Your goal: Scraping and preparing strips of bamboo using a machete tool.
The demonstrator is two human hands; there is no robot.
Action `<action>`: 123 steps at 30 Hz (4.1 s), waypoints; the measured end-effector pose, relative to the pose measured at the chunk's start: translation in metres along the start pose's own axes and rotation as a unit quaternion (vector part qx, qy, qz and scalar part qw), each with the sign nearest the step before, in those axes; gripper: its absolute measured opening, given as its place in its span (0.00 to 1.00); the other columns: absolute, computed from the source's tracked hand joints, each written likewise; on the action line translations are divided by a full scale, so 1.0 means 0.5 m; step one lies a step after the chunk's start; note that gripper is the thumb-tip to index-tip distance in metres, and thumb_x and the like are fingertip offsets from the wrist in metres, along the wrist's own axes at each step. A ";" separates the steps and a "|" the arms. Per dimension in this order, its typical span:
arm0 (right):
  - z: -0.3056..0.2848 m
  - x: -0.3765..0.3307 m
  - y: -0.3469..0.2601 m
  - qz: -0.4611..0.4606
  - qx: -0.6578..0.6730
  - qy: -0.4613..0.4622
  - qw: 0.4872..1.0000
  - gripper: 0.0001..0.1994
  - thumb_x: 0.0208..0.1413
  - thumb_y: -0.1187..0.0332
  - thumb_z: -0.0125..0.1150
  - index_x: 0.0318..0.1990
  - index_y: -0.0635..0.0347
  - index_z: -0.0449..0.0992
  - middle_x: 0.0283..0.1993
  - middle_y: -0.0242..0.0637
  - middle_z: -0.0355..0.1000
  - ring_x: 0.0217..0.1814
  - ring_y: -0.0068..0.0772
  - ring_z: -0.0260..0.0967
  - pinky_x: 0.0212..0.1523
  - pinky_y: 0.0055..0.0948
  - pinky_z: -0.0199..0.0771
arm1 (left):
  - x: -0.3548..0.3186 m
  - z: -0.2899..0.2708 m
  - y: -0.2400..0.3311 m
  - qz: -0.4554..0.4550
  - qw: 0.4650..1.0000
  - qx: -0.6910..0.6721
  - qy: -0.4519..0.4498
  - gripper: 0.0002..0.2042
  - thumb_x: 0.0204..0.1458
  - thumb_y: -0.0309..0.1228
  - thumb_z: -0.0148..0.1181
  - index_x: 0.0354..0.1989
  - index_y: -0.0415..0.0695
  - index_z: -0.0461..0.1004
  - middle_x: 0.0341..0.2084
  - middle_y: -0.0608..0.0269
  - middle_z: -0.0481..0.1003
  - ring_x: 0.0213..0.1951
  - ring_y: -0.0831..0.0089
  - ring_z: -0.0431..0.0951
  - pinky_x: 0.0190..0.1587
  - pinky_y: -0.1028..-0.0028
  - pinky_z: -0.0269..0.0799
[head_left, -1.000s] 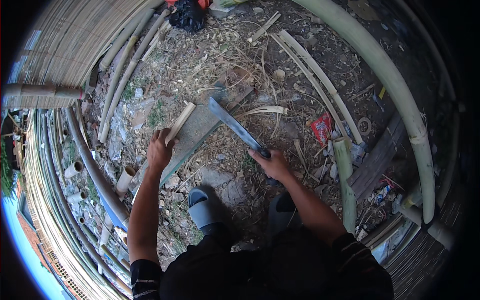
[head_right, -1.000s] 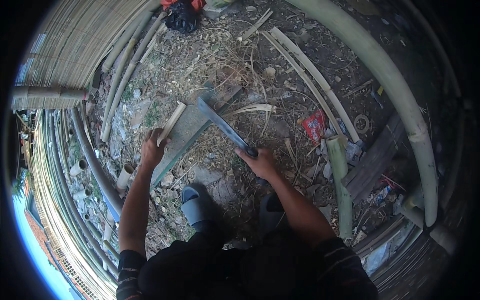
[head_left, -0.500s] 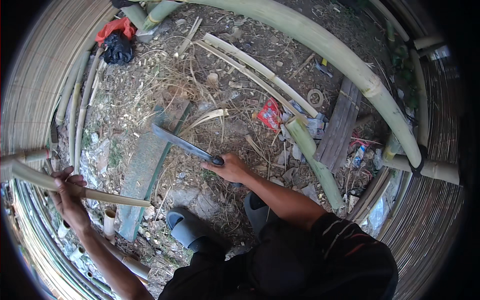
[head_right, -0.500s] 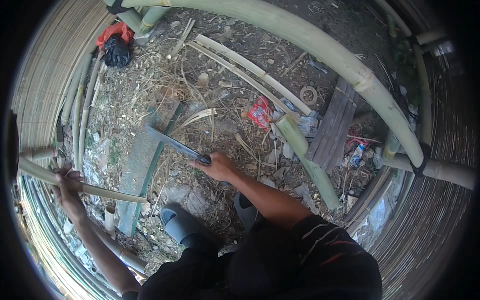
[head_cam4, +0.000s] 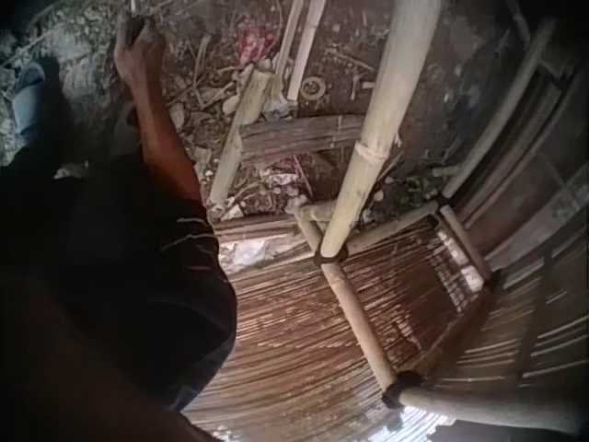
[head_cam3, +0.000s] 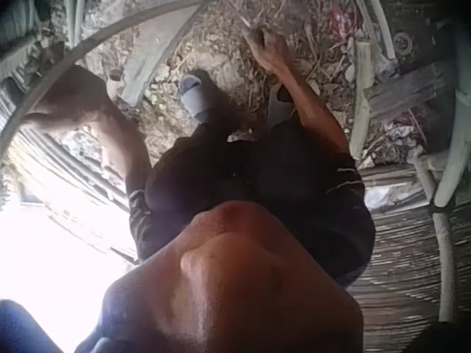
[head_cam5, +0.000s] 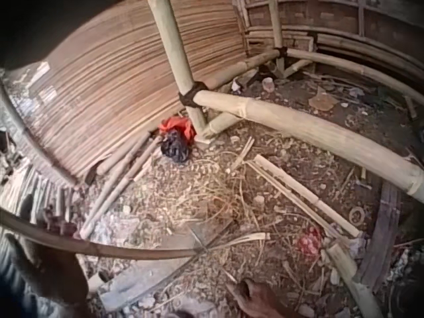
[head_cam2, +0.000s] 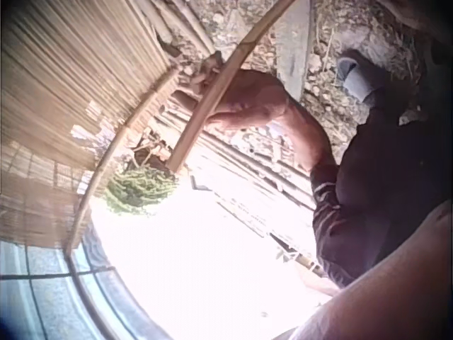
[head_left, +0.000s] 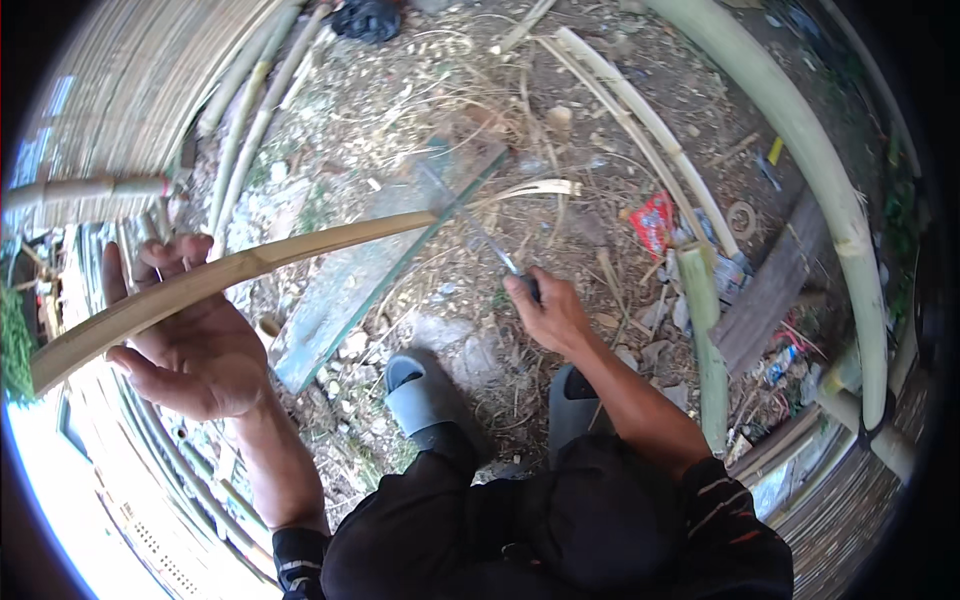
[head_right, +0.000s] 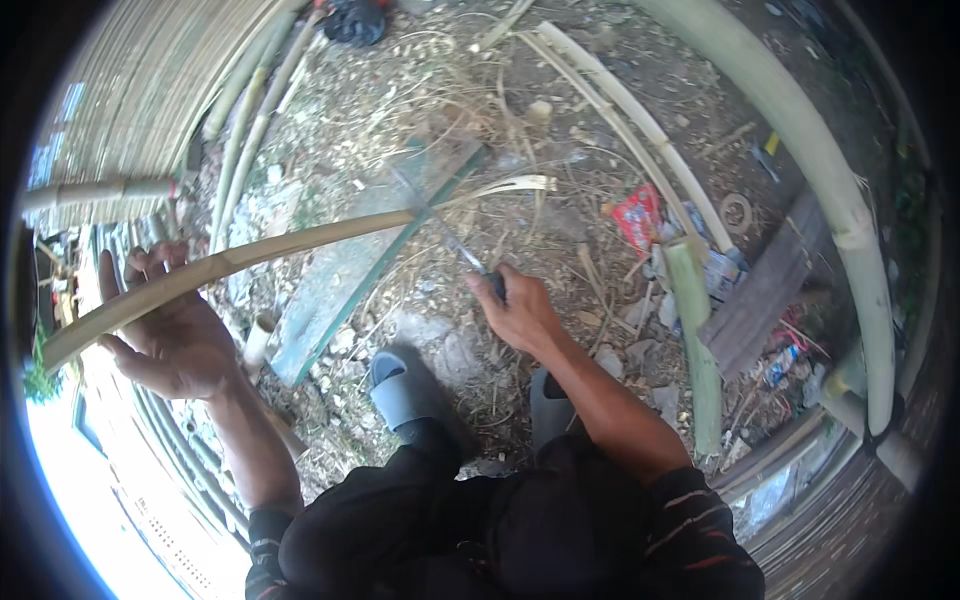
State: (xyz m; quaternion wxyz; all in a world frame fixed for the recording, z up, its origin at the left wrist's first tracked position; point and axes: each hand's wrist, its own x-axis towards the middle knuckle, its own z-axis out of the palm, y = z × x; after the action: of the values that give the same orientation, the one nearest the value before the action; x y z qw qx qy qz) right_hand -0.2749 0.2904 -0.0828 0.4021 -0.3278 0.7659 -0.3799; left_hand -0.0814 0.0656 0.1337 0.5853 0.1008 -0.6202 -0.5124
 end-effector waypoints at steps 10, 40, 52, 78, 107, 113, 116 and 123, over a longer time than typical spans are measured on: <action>-0.005 -0.060 -0.304 -0.311 0.086 -0.087 0.942 0.24 0.64 0.47 0.58 0.29 0.61 0.70 0.15 0.35 0.64 0.13 0.33 0.65 0.16 0.34 0.62 | 0.042 0.099 0.132 0.285 0.895 0.294 0.175 0.18 0.65 0.52 0.48 0.27 0.55 0.60 0.18 0.72 0.49 0.20 0.78 0.51 0.20 0.77 0.48; 0.011 -0.066 -0.266 -0.268 -0.014 -0.115 0.956 0.28 0.56 0.43 0.66 0.22 0.59 0.67 0.13 0.35 0.63 0.12 0.34 0.67 0.13 0.34 0.64 | -0.007 0.097 0.154 0.331 0.808 0.416 0.254 0.23 0.61 0.54 0.55 0.18 0.57 0.58 0.15 0.75 0.54 0.18 0.79 0.54 0.23 0.79 0.49; 0.056 0.059 -0.168 -0.183 -0.075 -0.079 0.977 0.28 0.65 0.46 0.56 0.20 0.61 0.71 0.10 0.37 0.63 0.11 0.38 0.66 0.16 0.38 0.64 | 0.018 0.103 0.152 0.362 0.820 0.352 0.270 0.26 0.62 0.54 0.54 0.17 0.54 0.54 0.15 0.73 0.48 0.17 0.79 0.49 0.21 0.78 0.44; -0.012 -0.026 -0.237 -0.167 0.036 -0.112 0.979 0.32 0.63 0.40 0.54 0.20 0.63 0.71 0.12 0.43 0.67 0.13 0.45 0.70 0.16 0.42 0.69 | -0.043 0.132 0.191 0.319 0.911 0.220 0.140 0.28 0.62 0.57 0.52 0.12 0.60 0.53 0.15 0.76 0.52 0.18 0.79 0.51 0.26 0.73 0.46; 0.010 -0.026 -0.173 -0.403 0.046 -0.057 0.912 0.25 0.63 0.50 0.59 0.23 0.63 0.73 0.09 0.38 0.63 0.11 0.39 0.68 0.14 0.36 0.66 | -0.069 0.130 0.180 0.360 0.810 0.418 0.199 0.26 0.62 0.54 0.53 0.14 0.59 0.54 0.14 0.77 0.52 0.15 0.81 0.50 0.24 0.75 0.46; 0.024 -0.005 -0.150 -0.237 -0.026 -0.059 0.969 0.27 0.63 0.47 0.58 0.22 0.62 0.73 0.11 0.41 0.65 0.14 0.41 0.71 0.17 0.39 0.69 | -0.038 0.118 0.149 0.371 0.825 0.367 0.216 0.27 0.62 0.53 0.51 0.12 0.60 0.51 0.13 0.78 0.50 0.14 0.81 0.48 0.23 0.75 0.46; 0.031 0.035 -0.087 -0.201 -0.048 -0.049 0.977 0.28 0.63 0.45 0.57 0.23 0.63 0.74 0.11 0.43 0.66 0.15 0.45 0.72 0.19 0.41 0.70 | -0.048 0.118 0.185 0.321 0.876 0.318 0.168 0.27 0.63 0.54 0.49 0.12 0.60 0.51 0.13 0.78 0.51 0.15 0.81 0.49 0.23 0.75 0.46; 0.045 0.040 -0.075 -0.184 -0.071 -0.065 0.978 0.32 0.64 0.40 0.52 0.23 0.65 0.74 0.13 0.46 0.68 0.16 0.50 0.71 0.21 0.46 0.69 | -0.026 0.112 0.163 0.365 0.863 0.306 0.169 0.27 0.64 0.55 0.46 0.12 0.59 0.53 0.13 0.76 0.52 0.15 0.79 0.49 0.23 0.74 0.46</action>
State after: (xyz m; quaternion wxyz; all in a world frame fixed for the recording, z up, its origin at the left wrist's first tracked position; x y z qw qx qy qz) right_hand -0.2571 0.2482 -0.0671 0.3495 -0.5149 0.6895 -0.3704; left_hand -0.0853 0.1414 0.1988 0.7662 0.1258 -0.6297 -0.0219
